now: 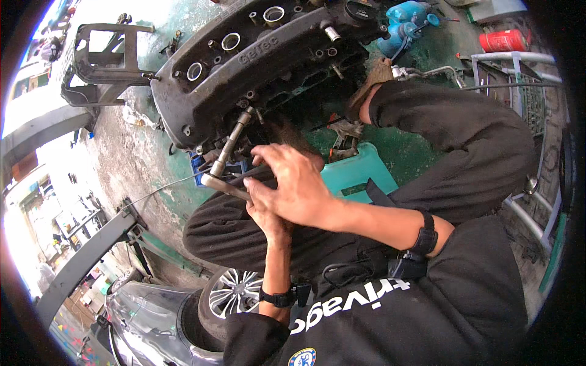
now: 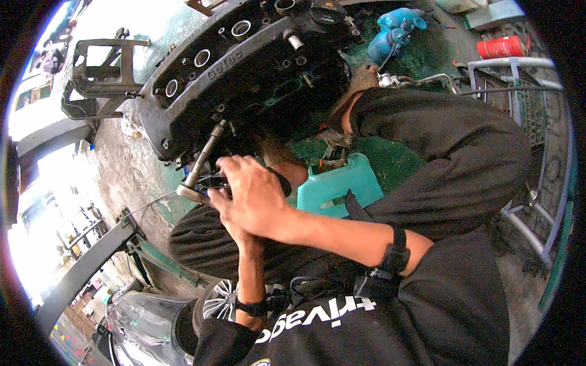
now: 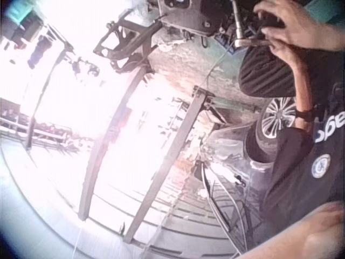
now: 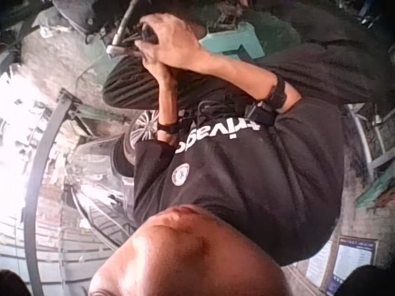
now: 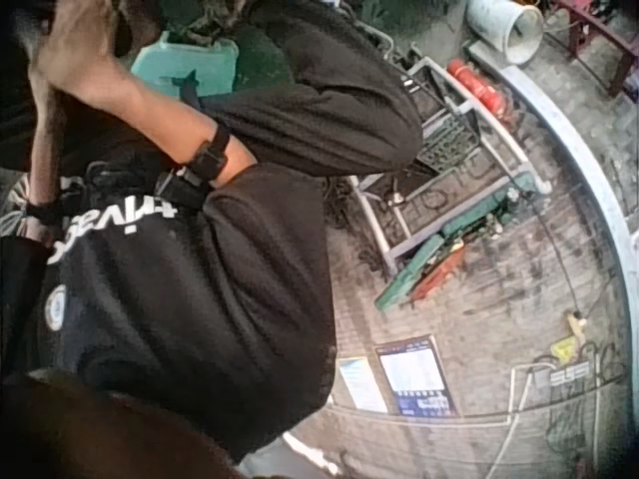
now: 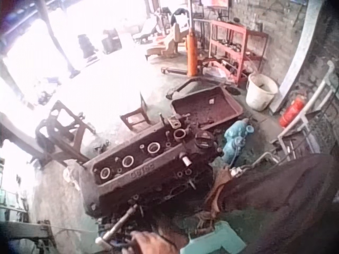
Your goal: The person is sitting on the floor of a workshop, working on a car engine block. They use a socket wrench to tighten bolts on the engine head, methodically moving from one bolt to the next.
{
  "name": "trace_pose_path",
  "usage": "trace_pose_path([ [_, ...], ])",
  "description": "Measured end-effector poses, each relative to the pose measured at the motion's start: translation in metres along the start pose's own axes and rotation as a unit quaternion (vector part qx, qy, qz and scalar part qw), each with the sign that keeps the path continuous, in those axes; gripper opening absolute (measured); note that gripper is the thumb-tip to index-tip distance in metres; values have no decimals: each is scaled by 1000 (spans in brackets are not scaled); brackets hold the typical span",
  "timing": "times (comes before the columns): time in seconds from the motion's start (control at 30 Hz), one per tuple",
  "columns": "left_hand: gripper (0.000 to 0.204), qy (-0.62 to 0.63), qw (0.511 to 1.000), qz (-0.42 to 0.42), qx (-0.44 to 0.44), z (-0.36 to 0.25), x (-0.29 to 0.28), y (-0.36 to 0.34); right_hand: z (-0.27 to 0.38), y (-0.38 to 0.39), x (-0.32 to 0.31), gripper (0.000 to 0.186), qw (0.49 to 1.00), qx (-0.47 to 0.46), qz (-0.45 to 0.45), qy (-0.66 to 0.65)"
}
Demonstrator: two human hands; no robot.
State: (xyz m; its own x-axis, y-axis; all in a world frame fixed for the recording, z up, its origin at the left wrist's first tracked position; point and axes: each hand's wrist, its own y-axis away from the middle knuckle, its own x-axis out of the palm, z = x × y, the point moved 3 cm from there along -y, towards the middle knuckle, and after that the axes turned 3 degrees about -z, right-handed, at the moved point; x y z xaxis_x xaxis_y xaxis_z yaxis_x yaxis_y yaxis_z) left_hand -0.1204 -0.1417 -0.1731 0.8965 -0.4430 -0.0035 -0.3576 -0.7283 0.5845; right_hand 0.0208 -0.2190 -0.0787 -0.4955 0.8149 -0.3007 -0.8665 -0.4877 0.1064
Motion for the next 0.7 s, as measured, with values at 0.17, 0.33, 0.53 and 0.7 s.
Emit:
trace_pose_path([
  [0.17,31,-97,977,63,181,-13,11,12,-7,-11,14,70,964,144,119,-191],
  [0.33,37,-490,813,-40,314,-1,5,27,5,-5,13,58,969,176,93,-149],
  [0.53,37,301,912,275,-49,14,-2,15,3,-7,11,50,967,168,53,-182],
  [0.7,35,54,980,154,114,12,-3,6,4,-8,9,46,974,157,33,-158],
])
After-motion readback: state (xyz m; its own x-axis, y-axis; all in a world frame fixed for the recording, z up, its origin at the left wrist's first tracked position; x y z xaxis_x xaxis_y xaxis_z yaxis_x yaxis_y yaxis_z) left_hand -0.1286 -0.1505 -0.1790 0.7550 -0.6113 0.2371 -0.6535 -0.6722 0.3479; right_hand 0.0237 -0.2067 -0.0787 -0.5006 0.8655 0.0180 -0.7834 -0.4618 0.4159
